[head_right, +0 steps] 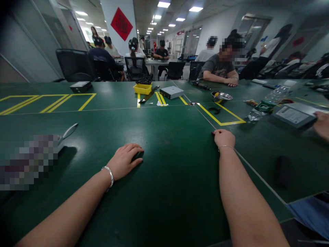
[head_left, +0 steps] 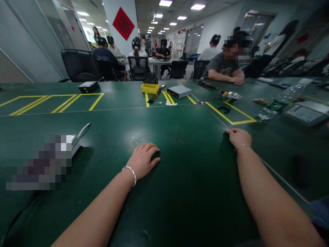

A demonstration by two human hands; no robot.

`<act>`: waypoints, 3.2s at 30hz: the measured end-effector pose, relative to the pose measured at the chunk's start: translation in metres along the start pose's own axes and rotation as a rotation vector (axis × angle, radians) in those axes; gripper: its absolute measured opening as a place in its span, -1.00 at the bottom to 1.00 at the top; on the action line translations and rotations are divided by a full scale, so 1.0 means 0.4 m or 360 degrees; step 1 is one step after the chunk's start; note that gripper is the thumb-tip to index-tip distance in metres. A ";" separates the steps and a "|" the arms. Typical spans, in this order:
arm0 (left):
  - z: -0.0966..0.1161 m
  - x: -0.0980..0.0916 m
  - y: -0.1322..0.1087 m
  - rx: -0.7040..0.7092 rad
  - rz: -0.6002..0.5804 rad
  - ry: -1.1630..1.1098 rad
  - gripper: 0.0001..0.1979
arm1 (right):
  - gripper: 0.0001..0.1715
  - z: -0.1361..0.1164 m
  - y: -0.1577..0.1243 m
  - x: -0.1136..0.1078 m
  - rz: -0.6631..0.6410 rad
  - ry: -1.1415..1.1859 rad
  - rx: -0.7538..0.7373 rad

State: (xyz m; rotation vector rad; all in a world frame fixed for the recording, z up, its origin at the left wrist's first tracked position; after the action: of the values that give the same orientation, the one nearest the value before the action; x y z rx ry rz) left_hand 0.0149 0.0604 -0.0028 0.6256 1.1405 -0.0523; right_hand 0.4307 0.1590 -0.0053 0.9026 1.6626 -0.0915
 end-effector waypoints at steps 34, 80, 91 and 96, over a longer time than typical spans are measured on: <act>-0.027 -0.002 0.008 -0.0123 -0.0047 -0.0217 -0.75 | -0.58 -0.077 -0.035 -0.004 -0.0214 -0.0344 -0.0509; -0.034 -0.006 0.011 -0.0182 0.0140 -0.0309 -0.92 | -0.36 -0.087 -0.045 -0.028 -0.0193 -0.0380 -0.0154; -0.040 -0.003 0.012 -0.0227 0.0141 -0.0342 -0.92 | -0.48 -0.139 -0.083 -0.006 -0.0400 -0.0429 -0.0363; -0.040 -0.002 0.012 -0.0224 0.0140 -0.0359 -0.92 | -0.54 -0.175 -0.148 -0.011 -0.0443 -0.0410 -0.0281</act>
State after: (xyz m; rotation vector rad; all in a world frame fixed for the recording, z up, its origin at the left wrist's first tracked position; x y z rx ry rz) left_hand 0.0031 0.0718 -0.0045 0.5296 0.8895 0.0321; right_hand 0.3392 0.1510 -0.0029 0.5005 1.5179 -0.2373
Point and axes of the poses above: each hand's wrist, its own y-axis towards the middle knuckle, its own x-axis out of the palm, z = x × y, the point moved 6 cm from there along y, towards the middle knuckle, and after that the axes turned 15 degrees about z, right-handed, at the moved point
